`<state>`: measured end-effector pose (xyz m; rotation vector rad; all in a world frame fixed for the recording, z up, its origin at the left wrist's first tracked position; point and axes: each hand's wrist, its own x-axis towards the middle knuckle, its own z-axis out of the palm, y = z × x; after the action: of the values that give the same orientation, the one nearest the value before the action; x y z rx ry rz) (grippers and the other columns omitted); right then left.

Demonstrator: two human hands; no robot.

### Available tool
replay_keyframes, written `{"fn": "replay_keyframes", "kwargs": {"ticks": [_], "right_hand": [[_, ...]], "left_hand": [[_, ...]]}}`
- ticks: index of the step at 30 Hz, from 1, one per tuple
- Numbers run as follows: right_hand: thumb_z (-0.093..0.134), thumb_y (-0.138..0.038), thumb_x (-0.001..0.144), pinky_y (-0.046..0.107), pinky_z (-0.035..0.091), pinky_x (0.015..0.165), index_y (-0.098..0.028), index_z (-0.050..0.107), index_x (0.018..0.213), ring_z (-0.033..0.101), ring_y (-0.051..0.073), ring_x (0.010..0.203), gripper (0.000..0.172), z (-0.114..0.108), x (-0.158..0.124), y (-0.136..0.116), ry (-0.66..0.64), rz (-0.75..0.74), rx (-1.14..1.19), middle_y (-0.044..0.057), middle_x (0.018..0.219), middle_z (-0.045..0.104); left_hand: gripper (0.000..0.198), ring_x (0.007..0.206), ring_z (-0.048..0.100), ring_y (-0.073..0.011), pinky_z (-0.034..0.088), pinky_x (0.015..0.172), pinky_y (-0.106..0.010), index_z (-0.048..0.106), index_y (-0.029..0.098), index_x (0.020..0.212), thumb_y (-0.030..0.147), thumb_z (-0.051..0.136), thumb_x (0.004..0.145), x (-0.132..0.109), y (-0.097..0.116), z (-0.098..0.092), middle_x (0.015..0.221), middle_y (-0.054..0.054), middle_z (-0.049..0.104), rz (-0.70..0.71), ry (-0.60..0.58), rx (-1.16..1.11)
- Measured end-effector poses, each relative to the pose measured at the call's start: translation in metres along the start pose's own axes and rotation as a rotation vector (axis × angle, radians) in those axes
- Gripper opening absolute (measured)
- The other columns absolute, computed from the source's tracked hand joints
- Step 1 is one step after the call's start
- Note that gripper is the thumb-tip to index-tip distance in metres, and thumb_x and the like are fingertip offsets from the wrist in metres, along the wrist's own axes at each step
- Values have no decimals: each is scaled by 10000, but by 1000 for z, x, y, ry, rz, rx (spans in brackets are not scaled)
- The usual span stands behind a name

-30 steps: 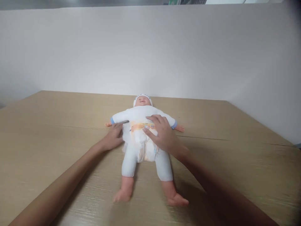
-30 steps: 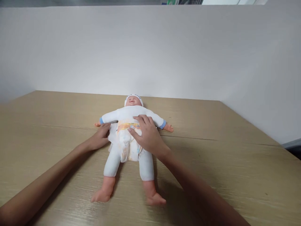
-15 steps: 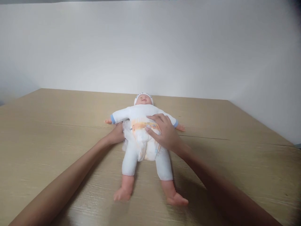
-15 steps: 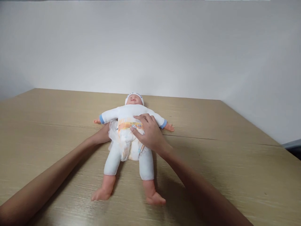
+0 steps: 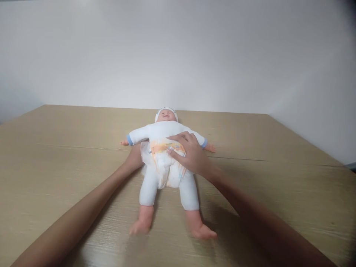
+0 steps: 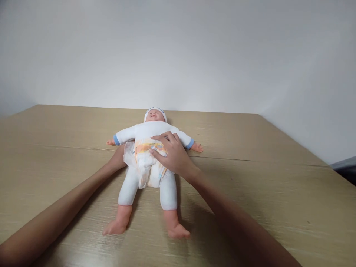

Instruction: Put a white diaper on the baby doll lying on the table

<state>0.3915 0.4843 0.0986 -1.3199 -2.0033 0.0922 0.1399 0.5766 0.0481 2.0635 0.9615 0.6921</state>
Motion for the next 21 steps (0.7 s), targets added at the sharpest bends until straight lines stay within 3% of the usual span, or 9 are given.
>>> {"fn": "replay_keyframes", "kwargs": {"ticks": [4, 7, 10, 13, 15, 18, 21], "right_hand": [[672, -434, 1037, 532, 496, 1076, -312, 688, 1380, 604, 324, 1152, 364, 1, 1, 1, 12, 8, 13, 87, 1234, 669], [674, -434, 1032, 527, 504, 1061, -318, 686, 1391, 601, 326, 1140, 378, 1, 1, 1, 2, 22, 17, 87, 1231, 669], [676, -429, 1029, 532, 515, 1056, -312, 692, 1390, 609, 323, 1126, 379, -1, 0, 1, -10, 25, 16, 92, 1233, 666], [692, -423, 1023, 571, 516, 1097, -291, 681, 1416, 610, 346, 1206, 415, -3, 0, -3, 4, -11, -29, 116, 1300, 656], [650, -343, 1047, 618, 468, 1185, -300, 647, 1480, 561, 366, 1369, 435, -6, 2, -9, 7, -96, -78, 131, 1469, 604], [467, -72, 1042, 637, 392, 1283, -388, 615, 1524, 451, 303, 1561, 596, -9, 9, -16, -140, -321, -69, 47, 1670, 507], [384, 27, 995, 577, 475, 1244, -412, 641, 1497, 503, 237, 1540, 715, -9, 18, -15, -336, -447, 36, -3, 1631, 586]], "left_hand": [[400, 1300, 606, -411, 424, 1167, -515, 794, 187, 1104, 449, 613, 863, -13, 9, -5, 1317, -181, 750, 7, 124, 347], [451, 1392, 535, -460, 394, 1182, -564, 751, 185, 1198, 449, 650, 846, -26, 11, -16, 1410, -181, 692, -58, 114, 426], [393, 1353, 548, -467, 445, 1123, -560, 756, 201, 1095, 411, 711, 766, -34, 9, -31, 1367, -163, 693, -121, 35, 379], [292, 1136, 666, -379, 537, 955, -457, 752, 210, 977, 437, 701, 802, -35, 7, -46, 1145, -111, 754, -151, -87, 255], [294, 975, 699, -320, 547, 834, -392, 735, 211, 951, 486, 676, 864, -35, 6, -55, 995, -77, 758, -180, -158, 159], [331, 886, 702, -276, 525, 754, -341, 696, 218, 967, 542, 691, 900, -36, 4, -64, 938, -55, 746, -223, -222, 36], [394, 986, 703, -268, 529, 809, -330, 660, 224, 1043, 567, 763, 877, -39, 3, -72, 1047, -62, 741, -254, -260, -55]]}}
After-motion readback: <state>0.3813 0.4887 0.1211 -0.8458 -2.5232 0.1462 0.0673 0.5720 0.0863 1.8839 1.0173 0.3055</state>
